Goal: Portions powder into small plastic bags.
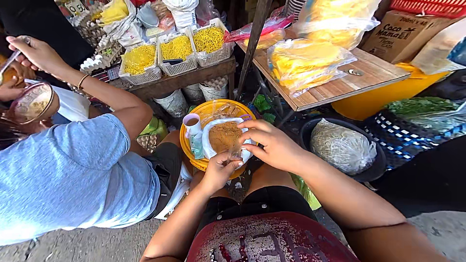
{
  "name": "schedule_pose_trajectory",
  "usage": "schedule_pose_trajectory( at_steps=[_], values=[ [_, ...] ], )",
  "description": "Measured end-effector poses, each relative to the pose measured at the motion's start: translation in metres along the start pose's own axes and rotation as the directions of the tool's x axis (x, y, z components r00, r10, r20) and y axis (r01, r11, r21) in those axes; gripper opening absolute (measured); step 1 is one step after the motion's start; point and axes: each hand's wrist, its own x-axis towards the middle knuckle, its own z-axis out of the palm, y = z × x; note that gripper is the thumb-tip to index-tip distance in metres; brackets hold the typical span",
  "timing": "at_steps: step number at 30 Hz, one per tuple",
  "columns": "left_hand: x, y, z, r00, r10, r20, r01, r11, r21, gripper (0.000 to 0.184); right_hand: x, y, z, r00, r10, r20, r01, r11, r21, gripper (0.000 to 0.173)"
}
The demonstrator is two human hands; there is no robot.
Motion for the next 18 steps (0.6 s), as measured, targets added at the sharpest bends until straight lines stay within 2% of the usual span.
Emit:
schedule_pose_trajectory(
  at_steps=[4, 11, 15, 18],
  values=[
    [-0.007, -0.007, -0.003, 1.000, -0.016, -0.010, 0.016, 1.000, -0.004, 0.005, 0.000, 0.000, 0.005, 0.998, -0.064, 0.007, 0.064, 0.997, -0.033, 0.021],
    [-0.012, -0.009, -0.004, 1.000, -0.019, 0.004, 0.019, 1.000, -0.010, 0.006, 0.003, -0.004, 0.002, 0.995, -0.084, 0.046, 0.087, 0.994, -0.071, 0.019],
    [-0.013, -0.006, -0.003, 1.000, -0.009, 0.001, 0.009, 1.000, 0.007, 0.006, 0.004, -0.002, 0.003, 0.988, -0.092, 0.122, 0.104, 0.990, -0.093, 0.021],
    [-0.015, -0.010, -0.004, 1.000, -0.010, 0.007, 0.010, 0.999, -0.040, 0.008, 0.004, -0.004, 0.003, 0.984, -0.129, 0.126, 0.142, 0.985, -0.101, 0.023]
  ],
)
